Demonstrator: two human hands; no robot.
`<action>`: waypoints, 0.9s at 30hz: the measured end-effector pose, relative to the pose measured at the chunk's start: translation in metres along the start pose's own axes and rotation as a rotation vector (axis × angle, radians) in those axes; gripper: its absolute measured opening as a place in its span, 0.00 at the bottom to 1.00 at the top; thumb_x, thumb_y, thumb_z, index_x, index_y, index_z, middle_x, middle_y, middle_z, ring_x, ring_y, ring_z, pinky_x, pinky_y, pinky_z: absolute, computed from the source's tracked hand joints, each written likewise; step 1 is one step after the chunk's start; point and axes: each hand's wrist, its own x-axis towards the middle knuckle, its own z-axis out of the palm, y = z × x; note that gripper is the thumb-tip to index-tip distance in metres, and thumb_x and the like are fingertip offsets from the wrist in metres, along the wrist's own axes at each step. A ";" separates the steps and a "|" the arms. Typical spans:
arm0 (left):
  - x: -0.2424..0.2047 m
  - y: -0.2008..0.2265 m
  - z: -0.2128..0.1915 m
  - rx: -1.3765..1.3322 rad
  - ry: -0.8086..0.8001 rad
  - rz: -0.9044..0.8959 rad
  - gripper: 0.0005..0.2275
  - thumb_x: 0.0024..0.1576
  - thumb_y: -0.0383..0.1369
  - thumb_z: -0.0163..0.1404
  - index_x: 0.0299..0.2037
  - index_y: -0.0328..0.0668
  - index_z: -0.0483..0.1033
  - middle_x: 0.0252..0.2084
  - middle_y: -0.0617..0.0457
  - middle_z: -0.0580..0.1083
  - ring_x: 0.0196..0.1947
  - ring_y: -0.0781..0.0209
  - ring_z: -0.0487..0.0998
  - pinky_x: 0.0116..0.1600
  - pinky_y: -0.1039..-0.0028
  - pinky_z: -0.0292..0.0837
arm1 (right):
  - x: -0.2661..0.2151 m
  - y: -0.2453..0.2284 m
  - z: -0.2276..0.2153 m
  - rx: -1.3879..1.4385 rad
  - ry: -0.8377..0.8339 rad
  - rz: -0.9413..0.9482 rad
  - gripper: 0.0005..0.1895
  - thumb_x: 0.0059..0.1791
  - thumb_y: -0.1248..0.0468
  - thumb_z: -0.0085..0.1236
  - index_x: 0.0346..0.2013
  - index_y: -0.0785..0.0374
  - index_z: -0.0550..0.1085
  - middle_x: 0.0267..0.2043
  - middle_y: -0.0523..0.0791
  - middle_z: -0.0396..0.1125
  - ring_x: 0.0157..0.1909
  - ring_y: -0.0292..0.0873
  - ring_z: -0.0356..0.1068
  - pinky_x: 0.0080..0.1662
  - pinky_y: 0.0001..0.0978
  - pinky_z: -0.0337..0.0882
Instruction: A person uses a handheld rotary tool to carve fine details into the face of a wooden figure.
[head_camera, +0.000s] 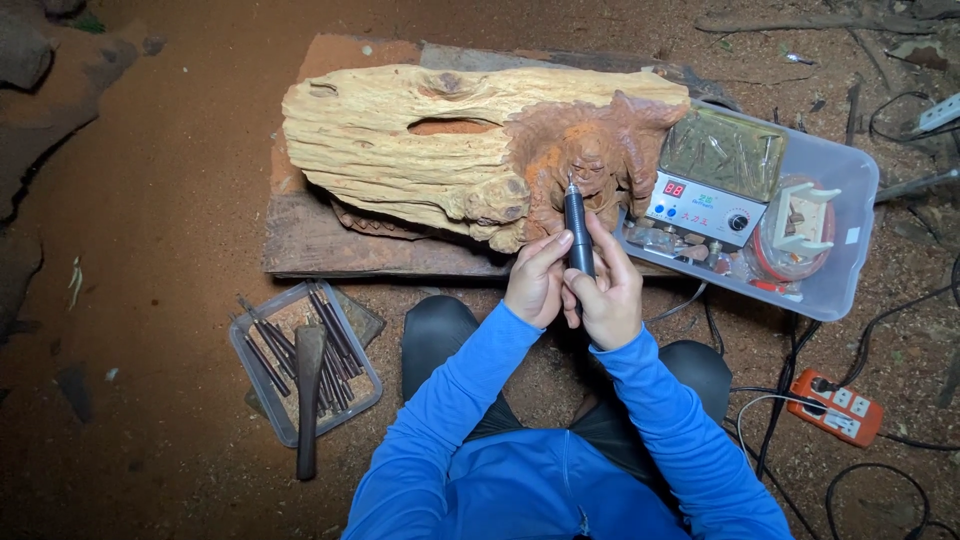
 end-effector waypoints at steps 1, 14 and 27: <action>-0.001 0.001 0.001 0.000 -0.001 0.001 0.12 0.59 0.34 0.55 0.37 0.26 0.75 0.15 0.46 0.69 0.08 0.49 0.74 0.12 0.71 0.72 | 0.000 0.000 0.000 0.000 -0.001 -0.002 0.38 0.45 0.81 0.47 0.72 0.69 0.58 0.23 0.57 0.66 0.11 0.45 0.66 0.10 0.30 0.69; -0.021 0.005 0.005 0.112 -0.149 0.075 0.11 0.60 0.32 0.54 0.47 0.30 0.80 0.40 0.46 0.78 0.44 0.64 0.75 0.59 0.72 0.69 | -0.018 -0.025 0.006 -0.031 -0.012 -0.011 0.37 0.45 0.79 0.48 0.71 0.70 0.58 0.18 0.55 0.63 0.09 0.44 0.63 0.09 0.30 0.65; -0.038 0.018 0.031 0.247 -0.037 0.076 0.12 0.61 0.34 0.55 0.45 0.31 0.81 0.35 0.49 0.78 0.33 0.68 0.76 0.39 0.81 0.74 | -0.014 -0.015 -0.003 0.026 0.016 0.009 0.37 0.46 0.79 0.48 0.72 0.69 0.58 0.20 0.56 0.63 0.11 0.44 0.64 0.09 0.30 0.67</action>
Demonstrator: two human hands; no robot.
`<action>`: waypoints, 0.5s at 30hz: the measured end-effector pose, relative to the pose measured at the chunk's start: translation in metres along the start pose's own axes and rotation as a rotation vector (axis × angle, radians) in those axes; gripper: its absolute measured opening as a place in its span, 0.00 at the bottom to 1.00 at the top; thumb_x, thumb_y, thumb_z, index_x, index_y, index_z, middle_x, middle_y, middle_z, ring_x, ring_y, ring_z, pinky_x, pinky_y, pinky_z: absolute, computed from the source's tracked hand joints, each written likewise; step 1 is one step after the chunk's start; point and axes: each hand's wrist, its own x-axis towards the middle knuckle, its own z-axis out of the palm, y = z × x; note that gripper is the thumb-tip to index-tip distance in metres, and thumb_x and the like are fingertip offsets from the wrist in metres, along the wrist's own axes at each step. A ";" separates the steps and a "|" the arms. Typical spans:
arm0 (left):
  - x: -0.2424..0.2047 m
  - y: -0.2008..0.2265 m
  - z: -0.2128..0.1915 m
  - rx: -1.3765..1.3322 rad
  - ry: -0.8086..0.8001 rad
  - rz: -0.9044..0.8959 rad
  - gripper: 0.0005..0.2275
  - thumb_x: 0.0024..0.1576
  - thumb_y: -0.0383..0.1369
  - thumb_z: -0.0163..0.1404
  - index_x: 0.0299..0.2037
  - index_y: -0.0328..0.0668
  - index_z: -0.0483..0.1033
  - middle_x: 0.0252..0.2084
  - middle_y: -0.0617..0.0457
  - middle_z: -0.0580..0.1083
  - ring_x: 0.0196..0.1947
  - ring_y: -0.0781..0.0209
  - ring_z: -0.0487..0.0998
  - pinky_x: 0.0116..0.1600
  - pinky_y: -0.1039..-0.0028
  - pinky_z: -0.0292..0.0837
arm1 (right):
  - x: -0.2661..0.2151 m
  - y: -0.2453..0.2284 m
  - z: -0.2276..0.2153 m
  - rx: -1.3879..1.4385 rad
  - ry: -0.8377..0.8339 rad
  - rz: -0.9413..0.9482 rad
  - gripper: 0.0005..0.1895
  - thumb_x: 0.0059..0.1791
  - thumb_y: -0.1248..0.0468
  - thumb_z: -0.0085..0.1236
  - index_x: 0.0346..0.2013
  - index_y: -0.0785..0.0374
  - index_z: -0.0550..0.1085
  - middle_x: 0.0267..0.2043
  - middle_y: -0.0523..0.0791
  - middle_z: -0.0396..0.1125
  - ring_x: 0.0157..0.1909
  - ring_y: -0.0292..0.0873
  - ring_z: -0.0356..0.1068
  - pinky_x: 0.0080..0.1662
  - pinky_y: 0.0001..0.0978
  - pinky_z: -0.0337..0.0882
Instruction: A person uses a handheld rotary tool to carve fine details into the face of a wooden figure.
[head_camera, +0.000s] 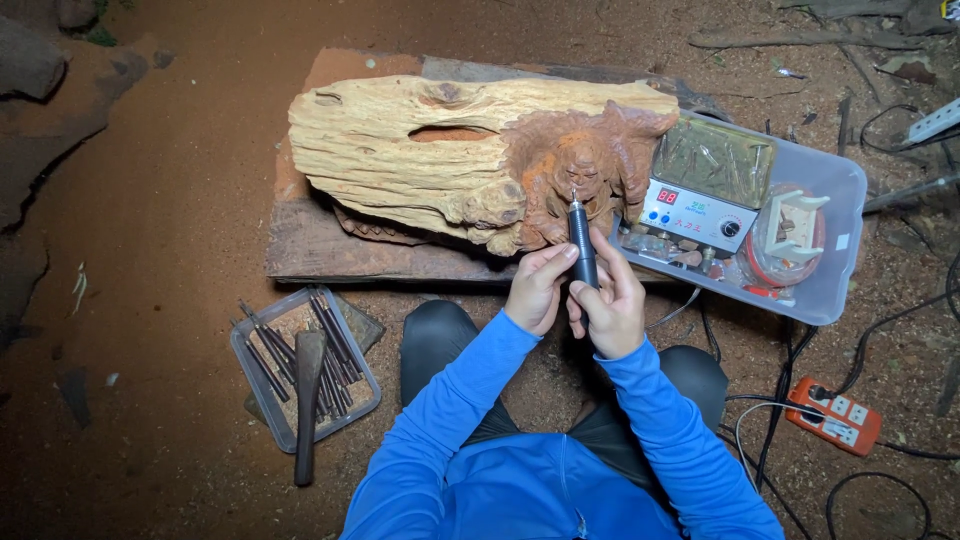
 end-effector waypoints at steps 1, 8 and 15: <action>0.003 -0.006 -0.003 0.000 0.000 0.001 0.12 0.61 0.34 0.55 0.45 0.31 0.81 0.35 0.49 0.78 0.33 0.68 0.76 0.39 0.81 0.74 | 0.000 -0.004 0.001 0.000 -0.001 0.000 0.37 0.46 0.79 0.48 0.72 0.69 0.58 0.20 0.56 0.63 0.11 0.44 0.64 0.09 0.30 0.67; 0.037 -0.059 -0.032 0.008 0.012 0.045 0.10 0.61 0.32 0.54 0.42 0.29 0.80 0.30 0.47 0.74 0.17 0.61 0.77 0.19 0.76 0.76 | -0.002 -0.004 -0.003 0.002 0.017 -0.013 0.37 0.46 0.79 0.48 0.72 0.70 0.57 0.27 0.57 0.66 0.13 0.44 0.66 0.10 0.31 0.69; 0.040 -0.081 -0.049 0.121 -0.086 0.220 0.10 0.62 0.31 0.51 0.41 0.29 0.81 0.53 0.40 0.72 0.56 0.54 0.70 0.65 0.61 0.62 | -0.011 0.008 -0.014 -0.033 -0.010 -0.028 0.37 0.45 0.79 0.49 0.71 0.71 0.59 0.24 0.57 0.65 0.12 0.44 0.66 0.08 0.28 0.66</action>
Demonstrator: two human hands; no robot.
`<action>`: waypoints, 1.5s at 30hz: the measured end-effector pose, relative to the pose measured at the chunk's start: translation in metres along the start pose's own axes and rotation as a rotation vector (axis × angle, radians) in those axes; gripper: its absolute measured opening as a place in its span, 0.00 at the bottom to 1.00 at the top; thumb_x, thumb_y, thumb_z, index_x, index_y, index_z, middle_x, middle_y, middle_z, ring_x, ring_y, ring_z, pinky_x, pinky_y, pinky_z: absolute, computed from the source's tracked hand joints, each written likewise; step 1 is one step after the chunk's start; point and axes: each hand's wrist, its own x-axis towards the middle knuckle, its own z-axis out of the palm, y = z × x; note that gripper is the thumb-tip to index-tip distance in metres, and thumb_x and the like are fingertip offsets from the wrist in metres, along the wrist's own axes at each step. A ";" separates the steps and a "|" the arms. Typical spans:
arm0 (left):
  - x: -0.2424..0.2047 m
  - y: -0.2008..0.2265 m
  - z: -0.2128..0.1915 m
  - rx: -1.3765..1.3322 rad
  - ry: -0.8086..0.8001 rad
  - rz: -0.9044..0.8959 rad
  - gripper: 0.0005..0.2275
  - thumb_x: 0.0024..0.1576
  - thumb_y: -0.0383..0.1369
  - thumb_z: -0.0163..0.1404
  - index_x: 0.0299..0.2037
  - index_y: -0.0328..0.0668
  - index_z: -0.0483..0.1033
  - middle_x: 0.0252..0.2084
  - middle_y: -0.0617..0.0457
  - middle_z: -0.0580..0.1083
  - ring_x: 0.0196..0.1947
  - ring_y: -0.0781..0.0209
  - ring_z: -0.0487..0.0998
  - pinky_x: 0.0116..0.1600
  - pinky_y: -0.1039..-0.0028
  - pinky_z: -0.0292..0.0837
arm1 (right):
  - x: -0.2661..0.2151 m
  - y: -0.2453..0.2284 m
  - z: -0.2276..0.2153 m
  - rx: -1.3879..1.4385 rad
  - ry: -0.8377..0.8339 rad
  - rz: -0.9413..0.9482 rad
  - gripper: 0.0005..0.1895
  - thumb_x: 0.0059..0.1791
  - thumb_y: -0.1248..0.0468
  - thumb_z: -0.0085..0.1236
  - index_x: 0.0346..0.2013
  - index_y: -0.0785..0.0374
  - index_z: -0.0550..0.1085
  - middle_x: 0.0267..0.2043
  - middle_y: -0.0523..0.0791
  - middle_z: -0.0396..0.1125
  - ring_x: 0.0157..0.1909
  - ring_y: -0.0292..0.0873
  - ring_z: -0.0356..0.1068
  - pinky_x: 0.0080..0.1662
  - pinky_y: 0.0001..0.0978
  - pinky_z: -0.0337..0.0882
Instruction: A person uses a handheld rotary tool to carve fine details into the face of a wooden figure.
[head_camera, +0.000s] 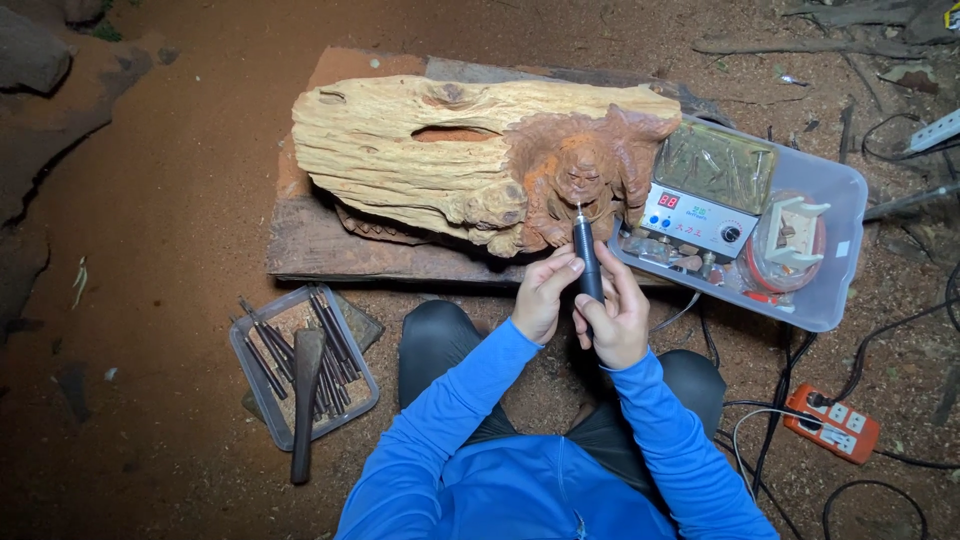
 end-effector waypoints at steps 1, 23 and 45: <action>0.001 0.006 0.001 0.000 -0.001 0.000 0.10 0.62 0.31 0.51 0.41 0.29 0.81 0.53 0.40 0.72 0.56 0.54 0.70 0.65 0.61 0.62 | 0.002 0.001 0.000 0.000 0.000 -0.001 0.37 0.45 0.79 0.49 0.71 0.71 0.59 0.24 0.57 0.65 0.12 0.44 0.66 0.08 0.28 0.66; 0.002 0.012 0.004 0.051 0.003 0.043 0.10 0.62 0.31 0.51 0.43 0.29 0.81 0.51 0.42 0.74 0.57 0.57 0.69 0.66 0.62 0.60 | 0.009 -0.005 -0.004 -0.003 -0.046 0.036 0.37 0.44 0.81 0.48 0.70 0.70 0.61 0.24 0.55 0.66 0.13 0.41 0.64 0.08 0.27 0.66; -0.008 -0.056 0.003 0.464 -0.159 0.125 0.09 0.62 0.32 0.54 0.50 0.46 0.82 0.52 0.52 0.77 0.56 0.58 0.76 0.62 0.64 0.68 | -0.022 0.086 -0.101 -0.069 -0.030 -0.102 0.36 0.49 0.76 0.54 0.72 0.65 0.58 0.30 0.56 0.71 0.12 0.39 0.65 0.11 0.25 0.63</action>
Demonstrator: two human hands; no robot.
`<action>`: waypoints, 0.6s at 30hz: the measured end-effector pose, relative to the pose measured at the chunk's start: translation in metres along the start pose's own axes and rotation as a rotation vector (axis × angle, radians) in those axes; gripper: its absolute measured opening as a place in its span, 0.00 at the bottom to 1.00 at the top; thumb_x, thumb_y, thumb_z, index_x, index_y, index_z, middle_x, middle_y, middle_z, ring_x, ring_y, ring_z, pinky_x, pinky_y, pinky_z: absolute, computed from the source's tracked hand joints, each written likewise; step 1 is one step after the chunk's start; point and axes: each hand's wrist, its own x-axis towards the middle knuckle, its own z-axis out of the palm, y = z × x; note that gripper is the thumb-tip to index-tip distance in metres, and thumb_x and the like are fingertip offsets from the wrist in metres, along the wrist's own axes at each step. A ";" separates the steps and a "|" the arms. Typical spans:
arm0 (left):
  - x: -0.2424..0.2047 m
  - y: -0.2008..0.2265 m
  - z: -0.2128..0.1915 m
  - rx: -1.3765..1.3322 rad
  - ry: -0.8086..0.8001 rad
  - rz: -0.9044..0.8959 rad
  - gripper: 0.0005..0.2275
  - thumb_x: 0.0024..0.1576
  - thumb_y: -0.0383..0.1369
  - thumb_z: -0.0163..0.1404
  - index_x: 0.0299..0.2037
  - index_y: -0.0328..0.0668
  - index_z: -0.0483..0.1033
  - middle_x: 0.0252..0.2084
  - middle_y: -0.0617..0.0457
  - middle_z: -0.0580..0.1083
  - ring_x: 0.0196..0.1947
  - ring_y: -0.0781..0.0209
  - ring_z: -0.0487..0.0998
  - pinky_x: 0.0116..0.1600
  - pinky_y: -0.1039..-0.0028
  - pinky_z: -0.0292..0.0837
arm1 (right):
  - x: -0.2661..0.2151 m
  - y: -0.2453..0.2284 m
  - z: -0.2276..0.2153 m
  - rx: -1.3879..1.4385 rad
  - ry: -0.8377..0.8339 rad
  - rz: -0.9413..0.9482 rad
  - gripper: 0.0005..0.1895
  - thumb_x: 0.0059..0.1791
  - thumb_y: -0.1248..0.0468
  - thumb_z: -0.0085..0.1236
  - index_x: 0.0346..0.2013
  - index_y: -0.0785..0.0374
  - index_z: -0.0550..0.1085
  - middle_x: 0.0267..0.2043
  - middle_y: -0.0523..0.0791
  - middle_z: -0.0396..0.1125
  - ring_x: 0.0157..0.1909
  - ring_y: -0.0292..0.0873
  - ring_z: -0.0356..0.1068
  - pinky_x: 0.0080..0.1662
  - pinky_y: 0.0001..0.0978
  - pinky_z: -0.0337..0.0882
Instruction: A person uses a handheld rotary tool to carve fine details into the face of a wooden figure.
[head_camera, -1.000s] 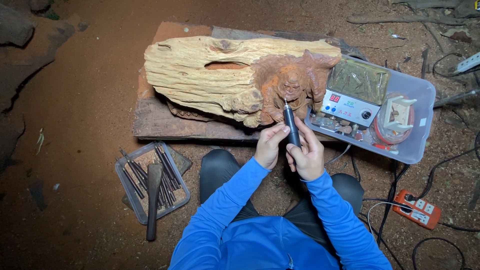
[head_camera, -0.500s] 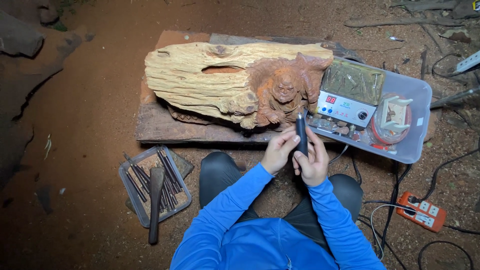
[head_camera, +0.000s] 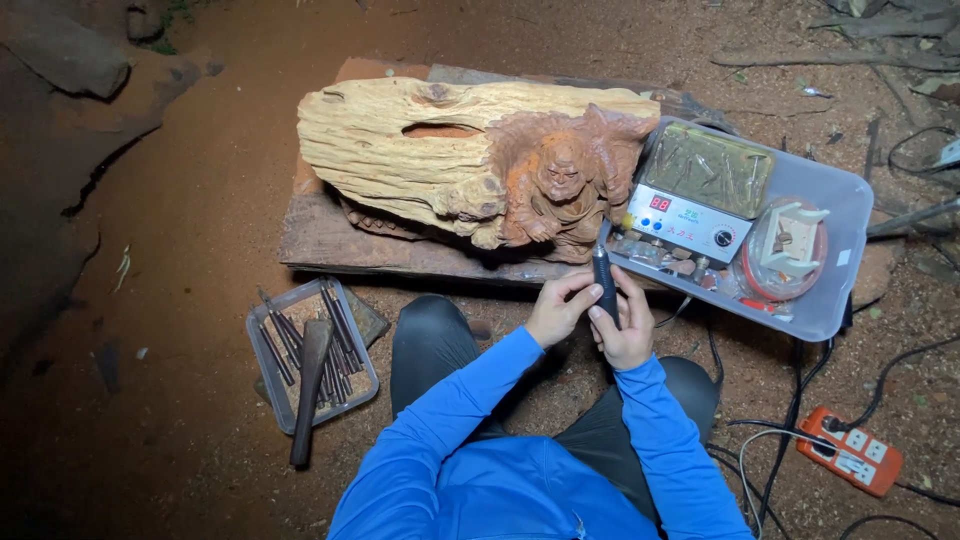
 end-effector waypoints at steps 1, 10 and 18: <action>-0.002 0.005 -0.002 0.000 0.005 0.010 0.09 0.62 0.32 0.54 0.50 0.46 0.82 0.52 0.52 0.77 0.56 0.58 0.76 0.62 0.64 0.68 | -0.002 -0.004 0.000 -0.001 -0.008 -0.007 0.36 0.49 0.76 0.54 0.72 0.65 0.58 0.30 0.56 0.71 0.12 0.39 0.65 0.11 0.25 0.63; -0.005 0.021 -0.010 0.095 -0.018 0.070 0.08 0.61 0.33 0.55 0.48 0.45 0.82 0.51 0.51 0.77 0.56 0.57 0.76 0.63 0.61 0.67 | -0.001 -0.021 -0.002 -0.040 -0.088 -0.019 0.32 0.48 0.75 0.56 0.68 0.66 0.64 0.31 0.57 0.75 0.12 0.40 0.68 0.11 0.24 0.64; 0.009 0.034 0.007 0.067 0.011 0.078 0.08 0.62 0.31 0.53 0.48 0.42 0.82 0.51 0.48 0.77 0.55 0.54 0.76 0.62 0.58 0.67 | 0.011 -0.003 -0.013 0.013 -0.054 -0.060 0.35 0.48 0.76 0.55 0.70 0.67 0.61 0.29 0.58 0.73 0.11 0.40 0.66 0.11 0.24 0.64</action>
